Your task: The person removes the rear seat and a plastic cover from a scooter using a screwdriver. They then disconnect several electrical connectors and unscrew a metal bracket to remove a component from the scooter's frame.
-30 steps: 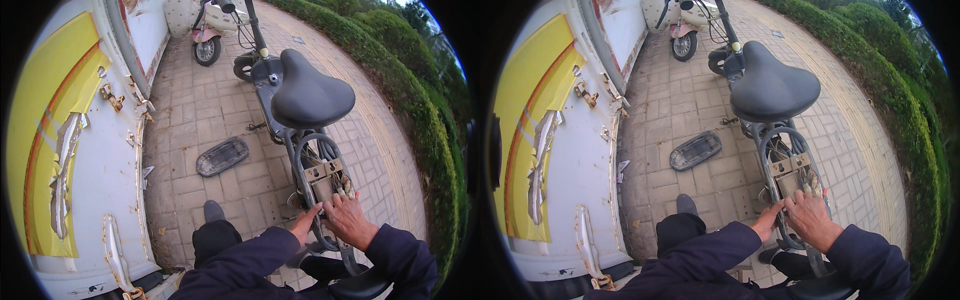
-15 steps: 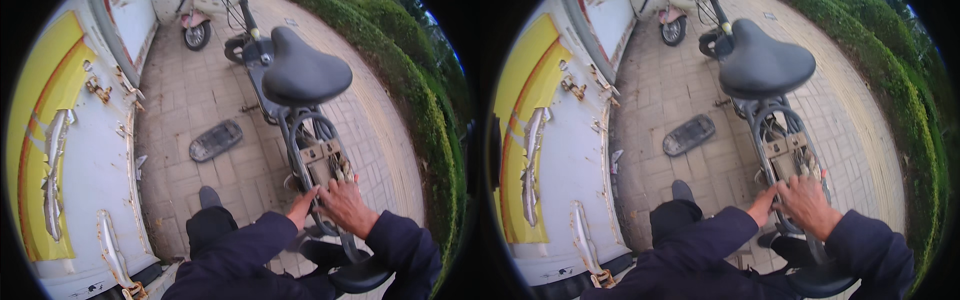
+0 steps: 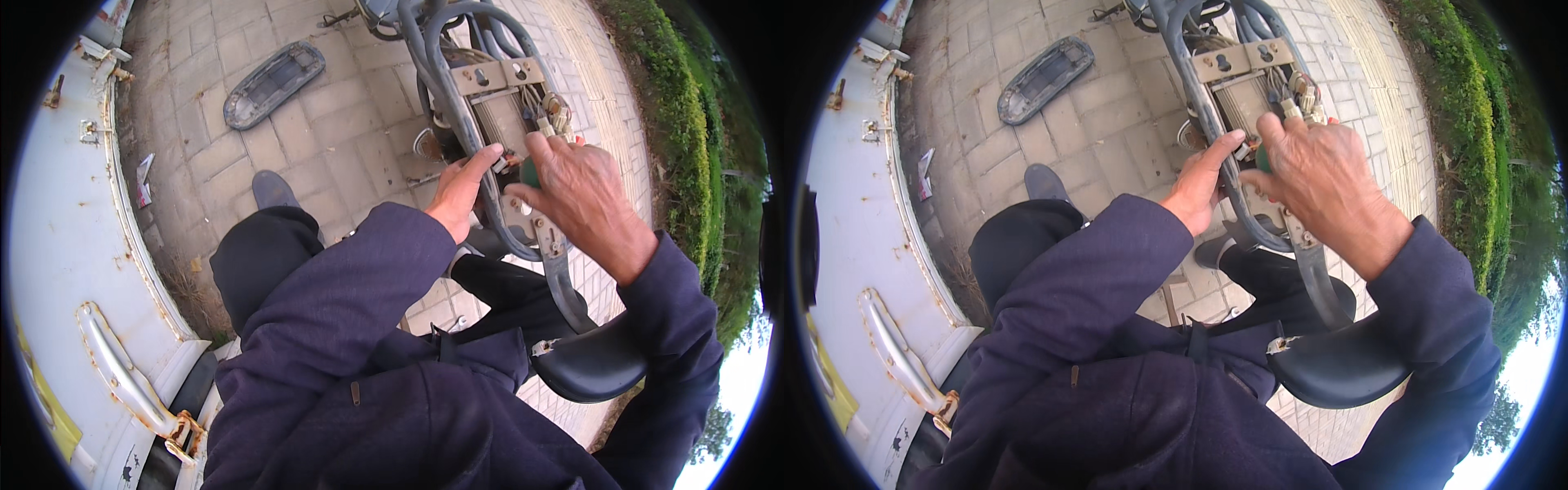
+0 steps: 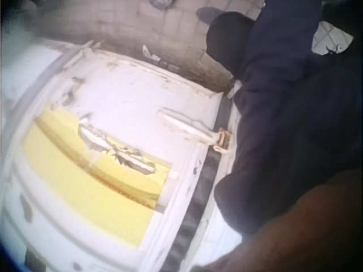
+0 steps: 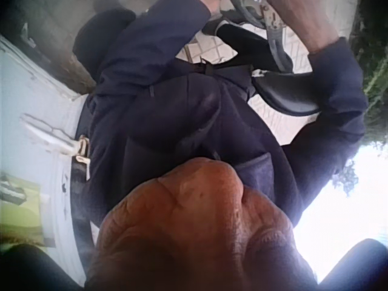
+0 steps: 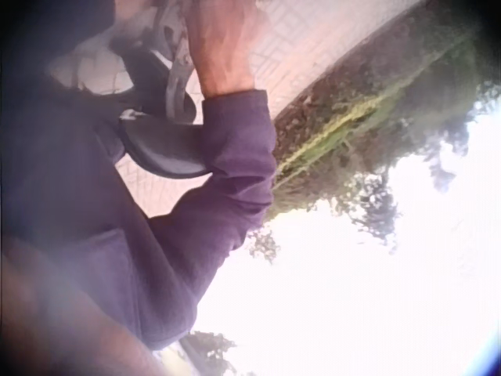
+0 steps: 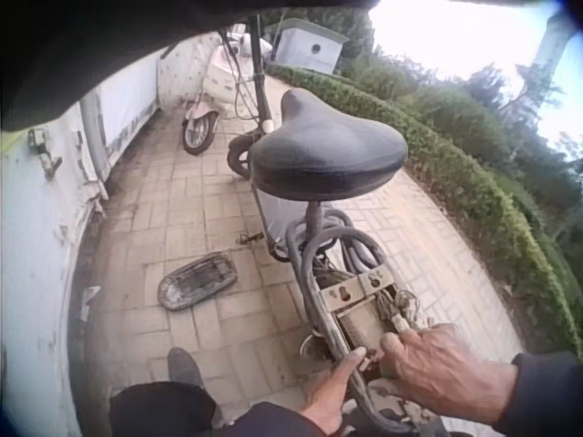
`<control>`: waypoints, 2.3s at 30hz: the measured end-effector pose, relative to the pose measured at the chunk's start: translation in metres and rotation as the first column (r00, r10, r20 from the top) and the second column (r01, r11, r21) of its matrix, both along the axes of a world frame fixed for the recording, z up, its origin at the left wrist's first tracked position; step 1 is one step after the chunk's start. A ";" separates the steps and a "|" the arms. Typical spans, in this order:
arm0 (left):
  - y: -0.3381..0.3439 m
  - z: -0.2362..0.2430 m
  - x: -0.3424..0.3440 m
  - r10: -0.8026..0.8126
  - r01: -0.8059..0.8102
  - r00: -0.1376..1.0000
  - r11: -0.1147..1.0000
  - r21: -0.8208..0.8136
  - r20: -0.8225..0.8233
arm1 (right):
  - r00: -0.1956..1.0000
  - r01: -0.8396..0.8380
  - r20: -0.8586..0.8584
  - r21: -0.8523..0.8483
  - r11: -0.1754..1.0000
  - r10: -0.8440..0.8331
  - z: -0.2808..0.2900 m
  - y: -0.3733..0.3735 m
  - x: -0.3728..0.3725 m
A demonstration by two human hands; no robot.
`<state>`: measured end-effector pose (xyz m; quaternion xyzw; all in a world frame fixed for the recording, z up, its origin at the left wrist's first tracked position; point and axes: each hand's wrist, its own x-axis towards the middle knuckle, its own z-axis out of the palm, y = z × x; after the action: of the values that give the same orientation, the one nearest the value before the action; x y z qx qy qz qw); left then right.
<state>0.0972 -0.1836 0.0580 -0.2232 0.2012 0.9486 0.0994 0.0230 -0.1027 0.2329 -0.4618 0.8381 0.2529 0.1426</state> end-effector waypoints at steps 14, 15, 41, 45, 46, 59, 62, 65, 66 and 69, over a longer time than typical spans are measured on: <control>0.002 -0.002 -0.001 -0.008 0.009 1.000 1.000 0.023 -0.025 | 0.988 -0.148 -0.047 -0.033 0.988 0.146 0.001 -0.002 0.003; 0.000 -0.002 0.000 -0.019 0.020 0.999 1.000 0.015 -0.036 | 0.988 -0.155 -0.032 -0.056 0.986 0.154 0.001 -0.002 0.003; 0.006 -0.004 -0.002 0.062 -0.062 0.998 0.997 0.048 -0.004 | 0.915 -0.399 0.018 -0.119 0.909 0.404 0.011 -0.002 -0.003; 0.006 -0.002 -0.002 0.069 -0.069 0.998 0.996 0.054 0.005 | 0.916 -0.391 0.041 -0.118 0.913 0.398 0.010 -0.003 0.001; 0.006 -0.002 -0.002 0.070 -0.070 0.997 0.996 0.050 0.017 | 0.933 -0.351 0.035 -0.148 0.925 0.359 0.008 -0.003 0.004; 0.005 -0.001 -0.001 0.051 -0.053 0.998 0.997 0.052 0.043 | 0.902 -0.428 0.013 -0.102 0.898 0.432 0.002 -0.003 -0.003; 0.005 0.000 -0.002 0.061 -0.063 0.997 0.997 0.051 0.051 | 0.962 -0.272 -0.039 -0.184 0.945 0.269 -0.003 0.001 0.003; 0.005 0.000 -0.003 0.052 -0.054 0.998 0.997 0.046 0.046 | 0.998 -0.065 -0.012 -0.096 0.993 0.065 -0.004 0.002 0.003; 0.005 0.000 -0.003 0.047 -0.049 0.998 0.998 0.045 0.045 | 0.991 -0.131 0.006 -0.111 0.985 0.133 -0.003 0.001 0.003; 0.005 -0.002 -0.003 0.055 -0.056 0.998 0.998 0.034 0.044 | 0.946 -0.315 0.033 -0.142 0.938 0.323 0.003 -0.001 -0.001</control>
<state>0.0944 -0.1786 0.0565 -0.2472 0.1761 0.9494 0.0811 0.0221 -0.1038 0.2358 -0.6070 0.7630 0.2023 0.0916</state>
